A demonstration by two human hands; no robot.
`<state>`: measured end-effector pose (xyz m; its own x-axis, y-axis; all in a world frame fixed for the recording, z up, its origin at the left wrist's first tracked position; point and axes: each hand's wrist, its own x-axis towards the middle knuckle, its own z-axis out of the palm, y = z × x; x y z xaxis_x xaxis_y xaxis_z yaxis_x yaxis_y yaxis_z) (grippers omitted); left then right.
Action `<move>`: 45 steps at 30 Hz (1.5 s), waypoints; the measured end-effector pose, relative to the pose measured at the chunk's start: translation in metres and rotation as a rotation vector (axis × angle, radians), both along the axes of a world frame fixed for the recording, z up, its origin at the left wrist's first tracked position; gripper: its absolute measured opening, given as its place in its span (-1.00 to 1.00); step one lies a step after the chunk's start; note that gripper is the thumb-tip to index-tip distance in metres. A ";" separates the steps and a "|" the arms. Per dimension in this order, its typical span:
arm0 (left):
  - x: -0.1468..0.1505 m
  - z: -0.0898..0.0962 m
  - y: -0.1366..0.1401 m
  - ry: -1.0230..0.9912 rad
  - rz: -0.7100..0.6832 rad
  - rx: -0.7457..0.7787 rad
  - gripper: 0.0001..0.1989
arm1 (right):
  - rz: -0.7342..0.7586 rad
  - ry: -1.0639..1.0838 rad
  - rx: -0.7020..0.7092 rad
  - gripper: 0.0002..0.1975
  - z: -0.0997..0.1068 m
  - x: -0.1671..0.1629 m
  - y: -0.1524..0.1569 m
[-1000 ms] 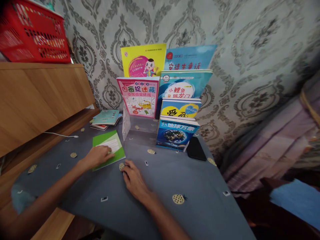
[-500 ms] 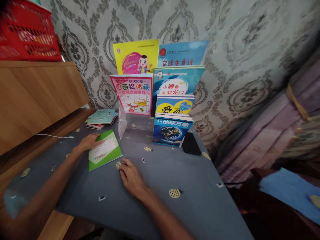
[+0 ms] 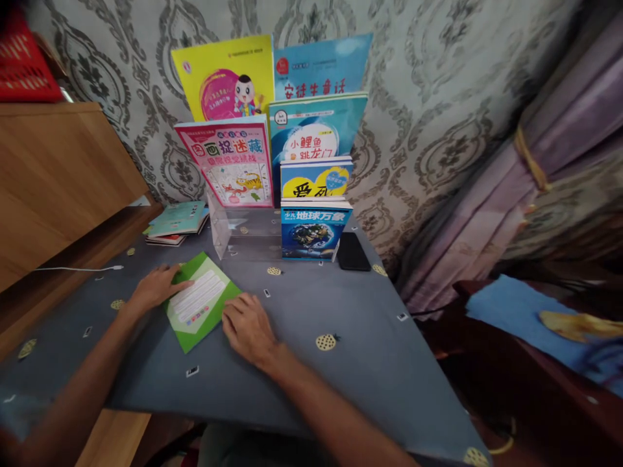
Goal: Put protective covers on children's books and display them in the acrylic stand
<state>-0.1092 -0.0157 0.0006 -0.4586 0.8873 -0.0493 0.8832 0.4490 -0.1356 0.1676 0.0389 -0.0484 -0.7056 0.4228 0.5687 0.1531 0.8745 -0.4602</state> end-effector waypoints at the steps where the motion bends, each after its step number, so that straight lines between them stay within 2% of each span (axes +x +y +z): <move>1: 0.007 0.001 -0.003 0.009 0.006 0.005 -0.35 | -0.007 -0.014 0.016 -0.82 0.002 0.001 -0.001; 4: 0.027 0.006 -0.011 0.051 0.021 -0.005 -0.39 | 0.021 -0.057 0.032 -0.82 0.004 0.001 -0.005; 10: 0.060 0.011 -0.021 0.101 -0.039 -0.057 -0.47 | 0.074 -0.110 0.056 -0.83 0.007 0.004 -0.010; 14: 0.079 0.012 -0.024 0.089 -0.071 -0.081 -0.49 | 0.088 -0.221 0.033 -0.87 0.014 0.014 -0.013; 20: 0.115 0.006 -0.022 -0.025 -0.183 -0.061 -0.61 | 0.039 -0.347 -0.020 -0.86 0.022 0.037 -0.008; 28: 0.176 0.000 -0.017 -0.202 -0.363 -0.036 -0.77 | -0.017 -0.398 -0.014 -0.81 0.018 0.060 0.013; 34: 0.175 0.000 -0.003 -0.149 -0.428 0.008 -0.80 | -0.011 -0.393 0.026 -0.76 0.017 0.064 0.029; 39: 0.176 -0.017 0.017 -0.139 -0.524 0.142 -0.76 | -0.028 -0.382 0.028 -0.69 0.008 0.060 0.043; 42: 0.180 -0.026 0.024 -0.133 -0.535 0.180 -0.75 | -0.078 -0.418 0.040 -0.63 0.002 0.065 0.052; 45: 0.183 -0.023 0.027 -0.095 -0.549 0.155 -0.81 | -0.183 -0.467 0.045 -0.57 -0.002 0.084 0.064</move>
